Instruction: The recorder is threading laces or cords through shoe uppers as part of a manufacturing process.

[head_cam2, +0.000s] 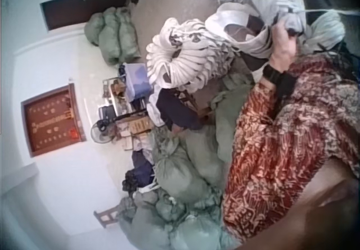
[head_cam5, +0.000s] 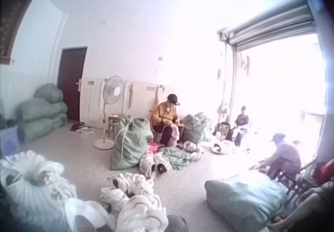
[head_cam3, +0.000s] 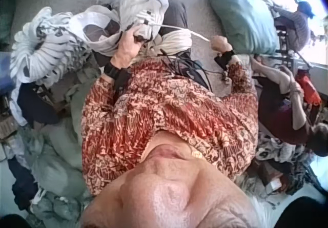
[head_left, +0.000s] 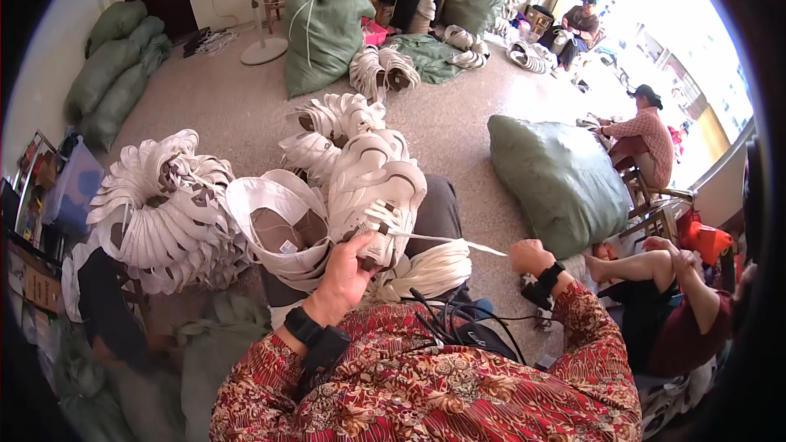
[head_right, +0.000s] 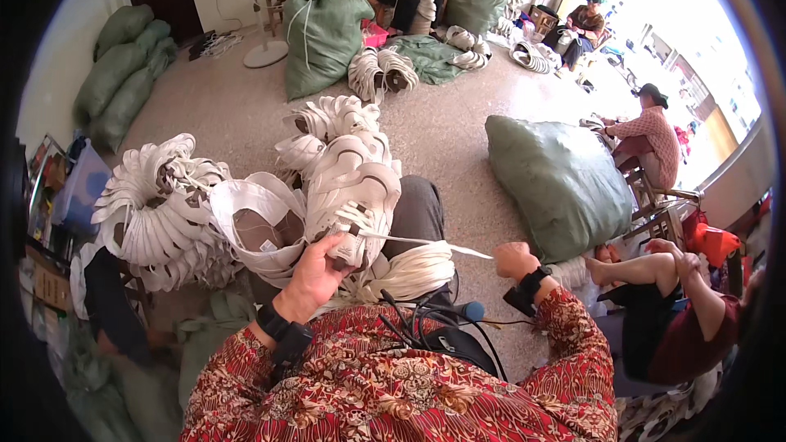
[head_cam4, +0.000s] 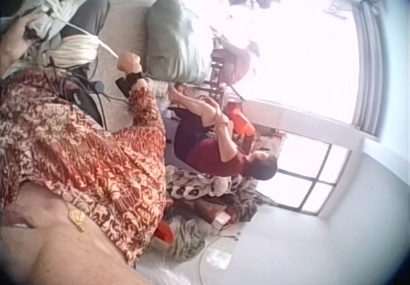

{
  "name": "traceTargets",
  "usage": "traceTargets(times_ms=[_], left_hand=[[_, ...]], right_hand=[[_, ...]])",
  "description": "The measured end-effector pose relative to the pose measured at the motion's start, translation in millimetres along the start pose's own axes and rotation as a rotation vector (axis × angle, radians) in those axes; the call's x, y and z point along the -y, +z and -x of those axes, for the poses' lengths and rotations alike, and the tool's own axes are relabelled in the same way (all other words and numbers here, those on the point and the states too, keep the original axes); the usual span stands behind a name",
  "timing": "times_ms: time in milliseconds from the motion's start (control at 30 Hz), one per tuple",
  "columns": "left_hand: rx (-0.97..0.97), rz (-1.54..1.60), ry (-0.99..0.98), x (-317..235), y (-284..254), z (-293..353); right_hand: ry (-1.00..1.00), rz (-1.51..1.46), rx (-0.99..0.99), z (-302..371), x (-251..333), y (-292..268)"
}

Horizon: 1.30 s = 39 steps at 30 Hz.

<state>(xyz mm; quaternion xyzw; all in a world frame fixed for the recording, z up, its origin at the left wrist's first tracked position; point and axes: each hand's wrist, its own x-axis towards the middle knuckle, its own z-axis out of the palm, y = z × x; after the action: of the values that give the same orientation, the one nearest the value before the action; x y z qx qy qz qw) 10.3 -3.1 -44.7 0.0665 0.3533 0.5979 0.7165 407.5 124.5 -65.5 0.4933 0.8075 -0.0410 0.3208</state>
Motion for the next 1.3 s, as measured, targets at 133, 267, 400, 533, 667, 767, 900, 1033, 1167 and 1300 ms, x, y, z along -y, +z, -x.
traceTargets(times_ms=[133, 267, 400, 533, 667, 767, 900, 1033, 1167, 1300], left_hand=[[-0.063, -0.053, 0.013, -2, 7, 10], [-0.033, -0.054, 0.011, -4, 3, 8], [0.020, -0.055, 0.017, -4, 7, 10], [0.055, -0.051, 0.036, -4, 9, 15], [0.033, -0.061, 0.053, -5, 7, 15], [0.004, -0.034, 0.050, -6, 8, 16], [0.062, -0.223, 0.101, -6, 13, 22], [0.079, -0.586, 0.113, -7, 11, 30], [0.032, -0.610, -0.162, -17, 15, 43], [0.056, -0.455, -0.292, -14, 10, 48]], right_hand=[[-0.365, -0.487, -0.585, 2, 72, -70], [-0.770, -0.923, -0.871, 18, 147, -147], [-0.716, -0.872, -0.894, 19, 174, -164], [-0.664, -0.615, -0.937, 6, 163, -138], [-0.759, -0.995, -0.531, 19, 154, -135], [-0.681, -0.995, -0.151, 26, 123, -128], [-0.737, -1.395, -0.087, 28, 136, -127], [-0.809, -1.526, 0.067, 26, 145, -148], [-0.852, -1.696, 0.088, 29, 147, -168], [-0.860, -1.741, 0.118, 27, 149, -169]])
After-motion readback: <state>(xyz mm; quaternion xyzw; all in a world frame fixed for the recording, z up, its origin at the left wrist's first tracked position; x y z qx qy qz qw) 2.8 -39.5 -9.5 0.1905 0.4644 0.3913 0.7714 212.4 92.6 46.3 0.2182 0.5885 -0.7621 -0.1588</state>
